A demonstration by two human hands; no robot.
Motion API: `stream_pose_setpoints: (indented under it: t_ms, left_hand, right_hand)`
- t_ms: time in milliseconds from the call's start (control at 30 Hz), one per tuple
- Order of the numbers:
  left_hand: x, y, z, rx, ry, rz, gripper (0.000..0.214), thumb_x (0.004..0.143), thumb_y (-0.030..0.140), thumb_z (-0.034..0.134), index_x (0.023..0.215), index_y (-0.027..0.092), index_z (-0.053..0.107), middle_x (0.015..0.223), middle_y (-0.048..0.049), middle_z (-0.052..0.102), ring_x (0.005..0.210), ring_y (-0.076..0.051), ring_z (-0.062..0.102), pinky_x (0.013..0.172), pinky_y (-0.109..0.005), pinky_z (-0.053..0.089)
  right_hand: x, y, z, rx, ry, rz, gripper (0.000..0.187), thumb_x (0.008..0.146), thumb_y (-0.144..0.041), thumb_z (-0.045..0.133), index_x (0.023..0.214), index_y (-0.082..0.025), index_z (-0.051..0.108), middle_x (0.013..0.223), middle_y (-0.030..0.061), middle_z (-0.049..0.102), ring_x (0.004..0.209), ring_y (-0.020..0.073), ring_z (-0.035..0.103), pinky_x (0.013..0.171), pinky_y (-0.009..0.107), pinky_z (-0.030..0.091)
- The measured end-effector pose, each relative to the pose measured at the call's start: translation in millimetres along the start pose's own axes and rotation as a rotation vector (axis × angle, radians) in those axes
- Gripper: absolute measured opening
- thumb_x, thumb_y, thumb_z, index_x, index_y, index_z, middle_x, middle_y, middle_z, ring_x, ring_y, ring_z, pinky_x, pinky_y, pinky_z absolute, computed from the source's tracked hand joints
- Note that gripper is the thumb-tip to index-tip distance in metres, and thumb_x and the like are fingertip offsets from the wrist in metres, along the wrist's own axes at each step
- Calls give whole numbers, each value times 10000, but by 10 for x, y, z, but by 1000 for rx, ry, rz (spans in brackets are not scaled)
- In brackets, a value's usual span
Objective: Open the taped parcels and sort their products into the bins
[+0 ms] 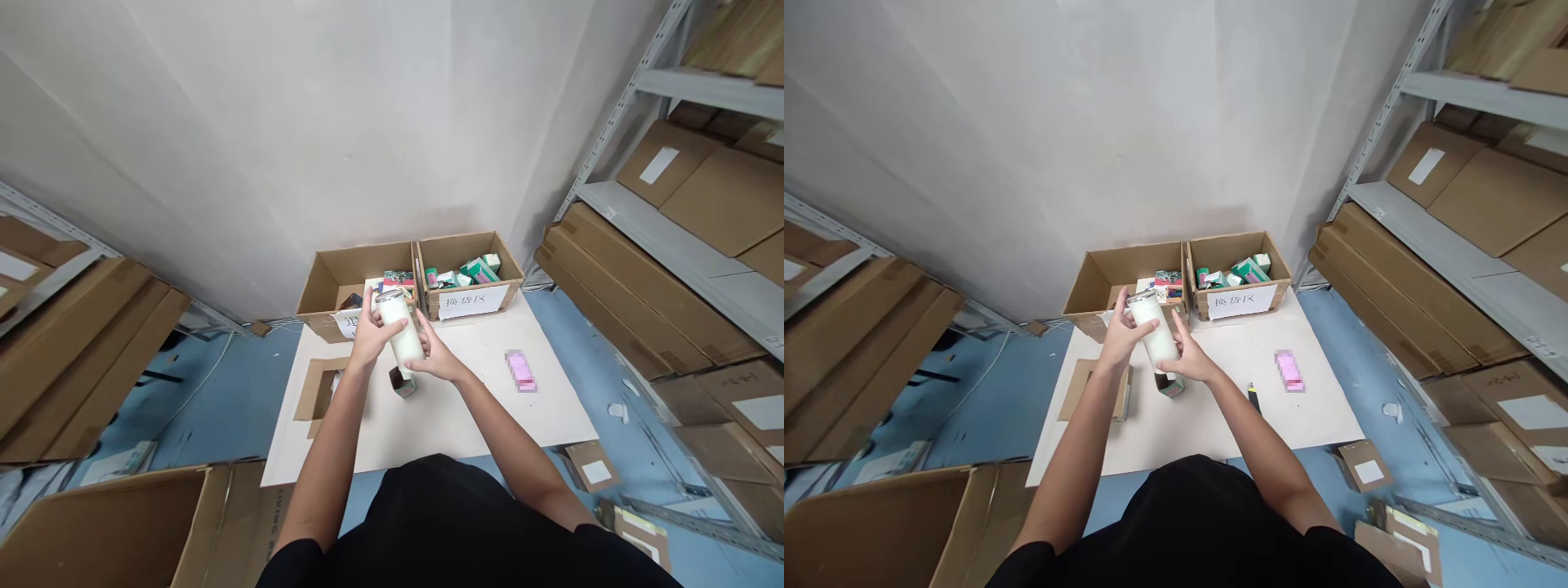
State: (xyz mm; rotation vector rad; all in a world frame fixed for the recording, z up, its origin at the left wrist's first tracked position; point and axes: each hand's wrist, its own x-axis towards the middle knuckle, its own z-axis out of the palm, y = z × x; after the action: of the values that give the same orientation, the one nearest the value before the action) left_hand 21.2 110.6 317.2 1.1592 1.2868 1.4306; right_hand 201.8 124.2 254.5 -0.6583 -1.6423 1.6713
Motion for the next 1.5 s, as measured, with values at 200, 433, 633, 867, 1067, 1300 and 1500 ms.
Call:
stream_pose_setpoints:
  t_ms: [200, 433, 633, 867, 1067, 1300, 1500]
  left_hand:
    - [16, -59, -36, -12, -34, -17, 1368, 676, 414, 967, 1710, 301, 79, 1333, -129, 703, 1197, -269, 697, 1009, -406, 574]
    - [2, -104, -34, -39, -111, -6, 1349, 740, 473, 921, 1709, 313, -3, 1436, -143, 655, 1281, -282, 661, 1094, -452, 529]
    - [16, -84, -30, -83, -168, -78, 1345, 772, 460, 895, 1708, 286, -54, 1312, -131, 730, 1112, -263, 738, 1027, -463, 573]
    - [27, -142, -49, -93, -10, -91, 1374, 701, 406, 954, 1713, 303, 30, 1293, -117, 724, 1155, -256, 716, 1014, -420, 577]
    - [4, -104, -38, -89, -58, -69, 1334, 738, 417, 924, 1708, 324, 13, 1402, -132, 672, 1232, -257, 683, 1072, -434, 543]
    - [-21, -130, -48, 169, 51, -1, 1222, 683, 414, 958, 1675, 327, 249, 1482, -137, 595, 1230, -287, 661, 1036, -425, 543]
    - [-61, -460, -190, 725, 183, -4, 640, 724, 467, 898, 1283, 231, 695, 1231, -119, 716, 1043, -311, 700, 995, -444, 522]
  right_hand:
    - [-47, 14, 49, -120, 200, -6, 1417, 680, -520, 957, 1709, -374, -6, 1279, 75, 660, 1049, 250, 688, 911, 420, 583]
    - [-109, -42, 85, -99, 187, 4, 1347, 733, -456, 924, 1707, -389, -2, 1311, 79, 672, 1026, 254, 710, 905, 425, 592]
    - [-139, -56, 143, -94, 193, 12, 1293, 776, -415, 888, 1702, -412, -14, 1382, 82, 641, 1096, 273, 703, 928, 443, 596]
    - [-127, 4, 145, -36, 224, 46, 1408, 687, -401, 954, 1703, -389, -20, 1291, 77, 660, 1074, 265, 704, 947, 443, 582]
    - [-139, 38, 171, -4, 249, 42, 1350, 718, -358, 909, 1702, -396, -15, 1262, 70, 652, 1002, 235, 710, 871, 416, 604]
    - [-111, 189, 210, -307, 351, 112, 1278, 706, -338, 887, 1698, -417, 85, 1266, 42, 647, 1035, 249, 678, 949, 441, 584]
    - [-141, 767, 396, -563, 354, 140, 1215, 699, -314, 852, 1698, -402, 167, 1271, 48, 595, 1118, 289, 644, 1026, 475, 539]
